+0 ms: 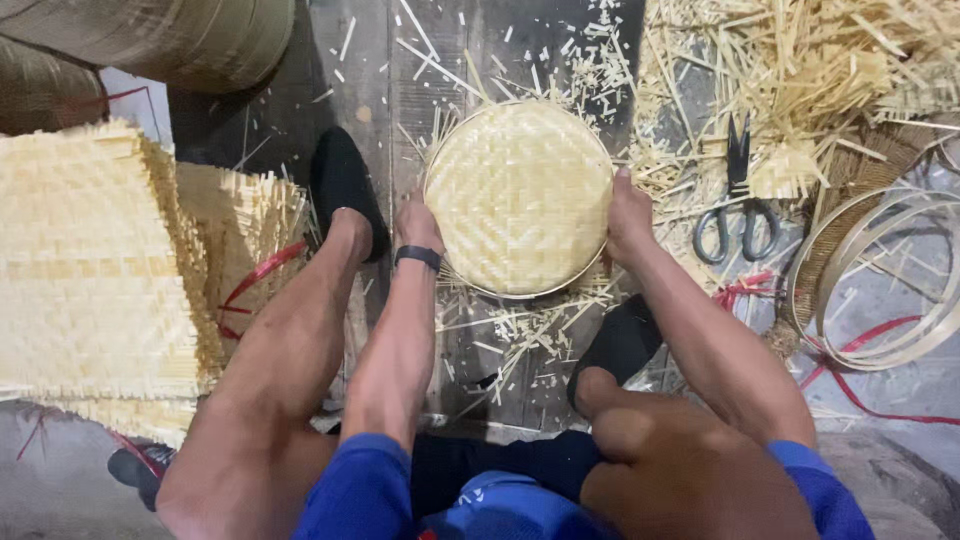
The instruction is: The person sits on the floor and uses shears to trim the edges of a woven bamboo mat placed on a wooden block. They repeatedly cut the excess material, flip the mat, and adjust its position to ensure a clean circular edge.
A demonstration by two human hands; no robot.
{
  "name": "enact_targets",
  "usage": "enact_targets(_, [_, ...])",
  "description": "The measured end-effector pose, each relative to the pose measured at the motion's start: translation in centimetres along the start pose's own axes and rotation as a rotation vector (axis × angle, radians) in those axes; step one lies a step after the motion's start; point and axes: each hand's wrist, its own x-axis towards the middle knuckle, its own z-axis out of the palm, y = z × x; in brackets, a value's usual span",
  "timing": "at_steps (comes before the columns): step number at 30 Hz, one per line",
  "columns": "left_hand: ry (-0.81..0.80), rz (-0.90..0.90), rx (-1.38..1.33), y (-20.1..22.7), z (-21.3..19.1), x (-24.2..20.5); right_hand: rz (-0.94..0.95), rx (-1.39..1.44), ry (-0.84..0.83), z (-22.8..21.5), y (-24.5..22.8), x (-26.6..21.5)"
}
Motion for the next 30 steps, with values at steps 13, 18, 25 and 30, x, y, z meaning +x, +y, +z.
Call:
enact_targets(13, [-0.528, -0.142, -0.092, 6.3, 3.1, -7.4, -0.282, 0.221, -0.255, -5.5, -4.9, -4.9])
enact_targets(18, [-0.253, 0.244, 0.357, 0.9, 0.9, -4.5, -0.58, -0.203, 0.058, -6.8, 2.1, -2.7])
enact_targets(25, [0.055, 0.655, 1.542, -5.3, 5.9, -14.3, -1.381, -1.071, -0.197, -1.0, -3.6, -3.8])
enact_targets(30, [0.104, 0.822, 1.578, -5.5, 8.3, -17.4, -1.205, -1.449, -0.519, 3.8, -8.4, -5.1])
